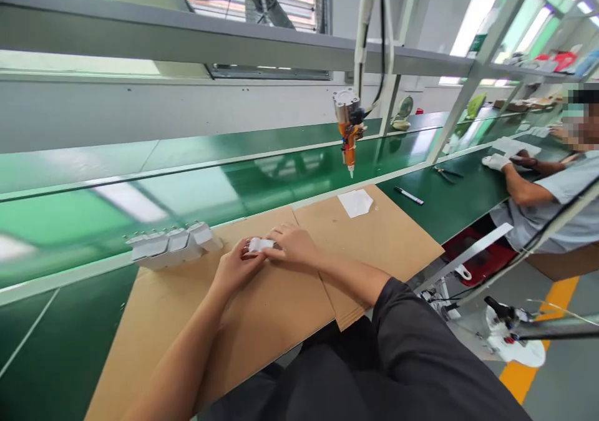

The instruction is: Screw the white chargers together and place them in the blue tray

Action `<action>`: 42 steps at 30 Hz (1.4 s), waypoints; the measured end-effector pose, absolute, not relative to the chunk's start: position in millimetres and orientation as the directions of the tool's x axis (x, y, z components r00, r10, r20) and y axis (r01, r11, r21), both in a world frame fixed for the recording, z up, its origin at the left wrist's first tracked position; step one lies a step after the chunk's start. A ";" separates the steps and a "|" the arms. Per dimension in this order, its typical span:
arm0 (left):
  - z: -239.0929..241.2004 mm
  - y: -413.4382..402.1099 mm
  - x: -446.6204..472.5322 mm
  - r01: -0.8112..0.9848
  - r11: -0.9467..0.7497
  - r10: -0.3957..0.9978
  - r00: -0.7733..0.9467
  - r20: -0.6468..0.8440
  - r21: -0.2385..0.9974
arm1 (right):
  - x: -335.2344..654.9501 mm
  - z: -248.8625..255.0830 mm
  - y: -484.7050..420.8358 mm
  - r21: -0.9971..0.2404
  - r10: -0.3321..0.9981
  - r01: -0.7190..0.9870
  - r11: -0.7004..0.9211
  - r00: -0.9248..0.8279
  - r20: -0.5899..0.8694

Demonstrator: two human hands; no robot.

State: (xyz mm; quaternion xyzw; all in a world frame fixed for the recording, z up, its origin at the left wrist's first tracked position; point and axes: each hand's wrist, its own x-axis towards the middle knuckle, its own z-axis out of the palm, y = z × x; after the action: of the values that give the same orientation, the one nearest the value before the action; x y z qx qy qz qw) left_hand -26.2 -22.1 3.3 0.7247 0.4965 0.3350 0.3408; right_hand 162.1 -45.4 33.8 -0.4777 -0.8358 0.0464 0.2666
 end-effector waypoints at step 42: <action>-0.4 -9.0 -27.0 0.195 -0.375 0.887 0.360 0.290 0.906 | 192.1 37.0 -3.4 -0.780 0.852 0.467 0.416 -0.501 0.153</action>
State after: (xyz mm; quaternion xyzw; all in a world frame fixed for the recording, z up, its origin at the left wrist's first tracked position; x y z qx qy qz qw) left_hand -27.0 -9.0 -0.4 0.7147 0.3782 0.4205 0.4115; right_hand 192.1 -3.4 37.0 -0.4152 -0.7942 0.3462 0.2776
